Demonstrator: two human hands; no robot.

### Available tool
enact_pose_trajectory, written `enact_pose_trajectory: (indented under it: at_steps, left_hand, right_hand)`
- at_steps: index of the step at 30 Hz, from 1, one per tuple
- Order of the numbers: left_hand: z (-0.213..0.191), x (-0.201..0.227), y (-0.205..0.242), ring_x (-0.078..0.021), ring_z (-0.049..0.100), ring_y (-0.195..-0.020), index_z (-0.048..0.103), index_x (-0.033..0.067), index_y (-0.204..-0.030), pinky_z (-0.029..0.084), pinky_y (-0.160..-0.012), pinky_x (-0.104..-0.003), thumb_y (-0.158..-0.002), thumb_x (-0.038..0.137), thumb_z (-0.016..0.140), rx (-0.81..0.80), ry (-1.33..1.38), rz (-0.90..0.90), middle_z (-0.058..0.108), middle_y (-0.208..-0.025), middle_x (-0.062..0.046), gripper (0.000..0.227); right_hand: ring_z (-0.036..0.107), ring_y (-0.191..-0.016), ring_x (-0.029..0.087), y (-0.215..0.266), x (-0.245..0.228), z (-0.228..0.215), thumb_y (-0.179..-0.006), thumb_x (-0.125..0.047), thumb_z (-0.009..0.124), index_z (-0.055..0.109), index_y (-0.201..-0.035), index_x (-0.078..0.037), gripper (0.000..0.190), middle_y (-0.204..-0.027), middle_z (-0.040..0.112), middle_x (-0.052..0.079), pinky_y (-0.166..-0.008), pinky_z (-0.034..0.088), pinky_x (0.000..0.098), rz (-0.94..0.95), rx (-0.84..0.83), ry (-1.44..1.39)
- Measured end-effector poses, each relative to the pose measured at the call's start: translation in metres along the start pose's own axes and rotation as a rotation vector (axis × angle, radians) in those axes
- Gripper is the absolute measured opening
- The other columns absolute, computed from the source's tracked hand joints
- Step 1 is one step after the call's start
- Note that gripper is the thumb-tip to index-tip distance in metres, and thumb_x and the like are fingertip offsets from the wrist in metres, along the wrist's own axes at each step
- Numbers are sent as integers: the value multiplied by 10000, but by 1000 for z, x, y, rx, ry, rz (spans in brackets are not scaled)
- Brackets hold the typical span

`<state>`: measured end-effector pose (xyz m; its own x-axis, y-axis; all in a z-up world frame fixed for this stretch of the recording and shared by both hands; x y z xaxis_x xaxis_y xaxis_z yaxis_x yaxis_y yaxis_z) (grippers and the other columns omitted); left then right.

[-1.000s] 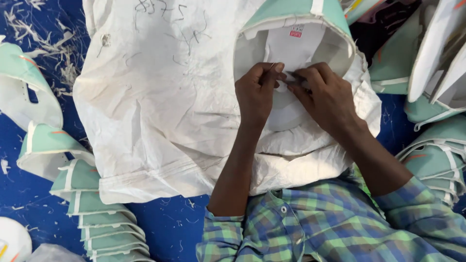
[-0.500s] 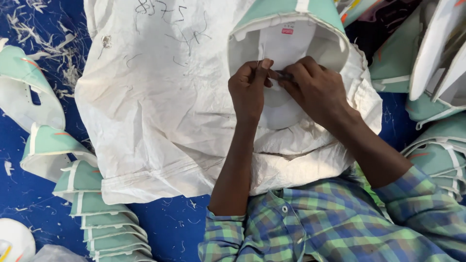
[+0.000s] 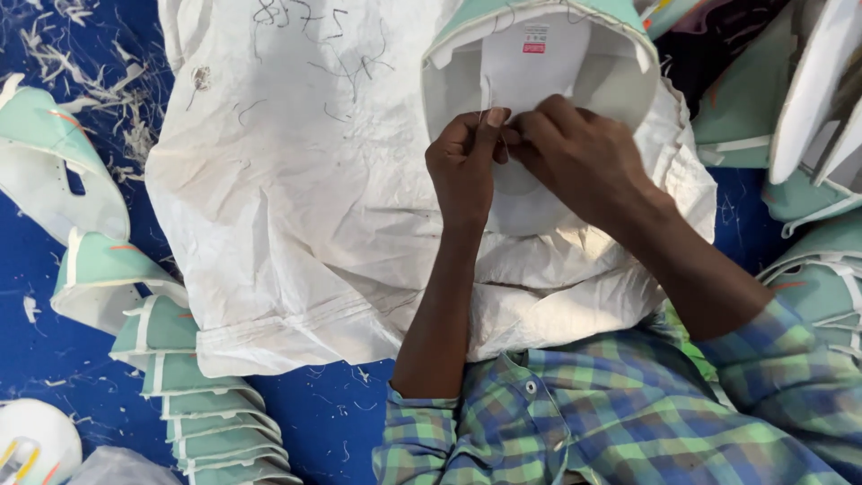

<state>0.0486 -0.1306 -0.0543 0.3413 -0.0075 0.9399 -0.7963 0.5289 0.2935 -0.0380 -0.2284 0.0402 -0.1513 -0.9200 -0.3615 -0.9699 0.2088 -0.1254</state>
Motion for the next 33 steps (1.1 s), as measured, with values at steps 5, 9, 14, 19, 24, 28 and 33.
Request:
enact_pose_trajectory:
  at_steps: [5, 9, 14, 19, 24, 28, 33]
  left_hand:
    - [-5, 1, 2, -68, 559, -624, 760, -29, -974, 453, -573, -236, -1030, 185, 706, 25, -78, 37, 654, -699, -26, 228]
    - [-25, 17, 3, -56, 529, -598, 748, -20, -1038, 417, -559, -221, -1046, 109, 628, 21, 73, 10, 688, -726, -29, 177]
    - [-180, 41, 16, -24, 433, -564, 740, 7, -1061, 310, -499, -214, -1027, 50, 602, 344, 187, 289, 556, -682, 34, 148]
    - [-325, 83, 57, -241, 624, -984, 514, -68, -1388, 529, -778, -339, -1137, 205, 672, 642, -316, 491, 585, -1254, -201, 403]
    - [-238, 95, 46, -423, 417, -1454, 398, -14, -1585, 481, -1139, -469, -1092, 267, 739, 463, -1065, 514, 304, -1640, -272, 662]
    - [-134, 76, 16, -297, 539, -1447, 607, 91, -1433, 531, -1100, -415, -1026, 259, 750, 211, -773, 355, 503, -1593, -146, 463]
    - [-5, 97, 12, -257, 537, -1429, 619, 140, -1413, 493, -1146, -420, -1006, 260, 787, 66, -808, 579, 527, -1564, -75, 457]
  right_hand:
    - [704, -858, 225, -1, -2, 17, -977, -205, 731, 650, -1091, -47, 211, -1012, 633, 54, -685, 579, 353, -79, 1, 16]
    - [707, -839, 251, 2, 6, 21, -1013, -220, 734, 654, -1056, -62, 182, -1010, 646, 73, -660, 570, 370, 0, -53, -21]
    - [719, -882, 264, 11, 8, 12, -984, -226, 732, 648, -1116, -26, 254, -1046, 649, 101, -667, 571, 385, 54, -47, -169]
    - [719, -895, 247, 31, -1, 14, -998, -267, 746, 646, -1129, -46, 275, -1174, 637, 119, -663, 595, 366, 69, -92, -132]
    - [721, -1001, 274, 50, -14, 9, -943, -323, 734, 660, -1147, -69, 334, -1357, 592, 138, -631, 596, 369, 49, -114, -80]
    - [724, -1019, 270, 59, -13, 14, -946, -372, 721, 669, -1119, -104, 322, -1464, 558, 128, -638, 598, 383, 45, -148, -44]
    - [724, -1044, 283, 58, -16, 21, -956, -387, 694, 667, -1114, -106, 323, -1487, 533, 126, -658, 602, 392, 42, -156, -26]
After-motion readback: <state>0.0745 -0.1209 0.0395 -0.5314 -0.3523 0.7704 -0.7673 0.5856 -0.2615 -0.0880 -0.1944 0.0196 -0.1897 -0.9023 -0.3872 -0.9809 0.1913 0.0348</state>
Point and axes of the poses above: each hand's wrist, its own y-axis away from the middle knuckle, its own z-axis out of the palm, x = y × z, the point moved 8 cm from there along -y, towards the middle knuckle
